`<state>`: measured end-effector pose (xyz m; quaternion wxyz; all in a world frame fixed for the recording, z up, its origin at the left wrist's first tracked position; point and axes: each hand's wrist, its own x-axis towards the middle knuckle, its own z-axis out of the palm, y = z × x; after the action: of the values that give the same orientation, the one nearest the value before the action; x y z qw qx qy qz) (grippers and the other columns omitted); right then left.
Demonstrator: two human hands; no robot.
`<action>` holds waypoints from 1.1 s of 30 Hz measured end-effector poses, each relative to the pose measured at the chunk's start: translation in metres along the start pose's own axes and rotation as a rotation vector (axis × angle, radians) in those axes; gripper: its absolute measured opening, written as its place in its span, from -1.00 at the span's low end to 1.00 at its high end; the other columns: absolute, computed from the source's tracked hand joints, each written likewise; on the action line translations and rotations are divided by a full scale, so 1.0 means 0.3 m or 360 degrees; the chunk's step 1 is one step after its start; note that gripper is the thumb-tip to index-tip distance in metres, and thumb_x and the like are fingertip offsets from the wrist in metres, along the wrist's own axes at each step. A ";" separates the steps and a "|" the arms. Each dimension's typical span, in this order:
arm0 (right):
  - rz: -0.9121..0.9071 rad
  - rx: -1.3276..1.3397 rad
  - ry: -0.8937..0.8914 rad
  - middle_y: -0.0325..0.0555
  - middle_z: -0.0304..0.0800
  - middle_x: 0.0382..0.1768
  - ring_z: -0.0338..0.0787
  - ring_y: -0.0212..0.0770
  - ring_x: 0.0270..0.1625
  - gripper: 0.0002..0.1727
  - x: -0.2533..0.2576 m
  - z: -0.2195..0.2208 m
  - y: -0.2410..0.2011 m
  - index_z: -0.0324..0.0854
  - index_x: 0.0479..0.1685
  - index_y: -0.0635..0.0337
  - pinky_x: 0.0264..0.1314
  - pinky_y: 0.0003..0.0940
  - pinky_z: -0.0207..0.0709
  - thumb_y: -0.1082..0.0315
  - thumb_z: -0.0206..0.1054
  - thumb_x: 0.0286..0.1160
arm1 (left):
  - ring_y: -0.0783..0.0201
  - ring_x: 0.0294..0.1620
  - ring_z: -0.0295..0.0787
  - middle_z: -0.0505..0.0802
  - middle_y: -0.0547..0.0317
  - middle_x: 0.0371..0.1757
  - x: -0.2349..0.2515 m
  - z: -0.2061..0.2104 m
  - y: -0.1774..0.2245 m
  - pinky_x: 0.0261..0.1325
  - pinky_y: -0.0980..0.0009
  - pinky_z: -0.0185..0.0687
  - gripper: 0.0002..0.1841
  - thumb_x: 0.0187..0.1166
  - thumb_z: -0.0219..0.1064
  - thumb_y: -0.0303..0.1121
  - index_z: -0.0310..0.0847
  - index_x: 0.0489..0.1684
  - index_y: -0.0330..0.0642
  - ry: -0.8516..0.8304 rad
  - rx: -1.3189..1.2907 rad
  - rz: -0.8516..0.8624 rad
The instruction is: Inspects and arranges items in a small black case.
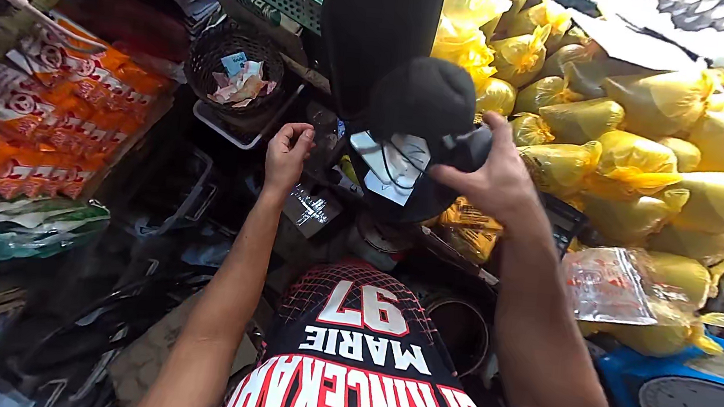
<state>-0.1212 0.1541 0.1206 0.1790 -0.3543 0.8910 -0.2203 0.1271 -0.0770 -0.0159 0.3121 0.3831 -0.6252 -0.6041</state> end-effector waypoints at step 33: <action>-0.0027 0.1038 -0.0139 -0.08 0.82 0.16 0.89 -0.17 0.03 0.11 -0.098 -0.245 0.122 0.19 0.74 -0.12 0.02 -0.17 0.84 -0.06 0.66 0.01 | -0.22 0.43 0.55 0.62 -0.21 0.40 0.202 0.292 0.220 0.41 -0.20 0.49 -0.12 0.00 0.66 0.03 0.54 0.46 -0.17 -0.1242 0.1565 0.1194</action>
<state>-0.1562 0.2185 0.1679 0.3192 -0.2948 0.7620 -0.4800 0.0146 -0.0853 0.0387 0.0445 -0.0041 -0.9791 -0.1987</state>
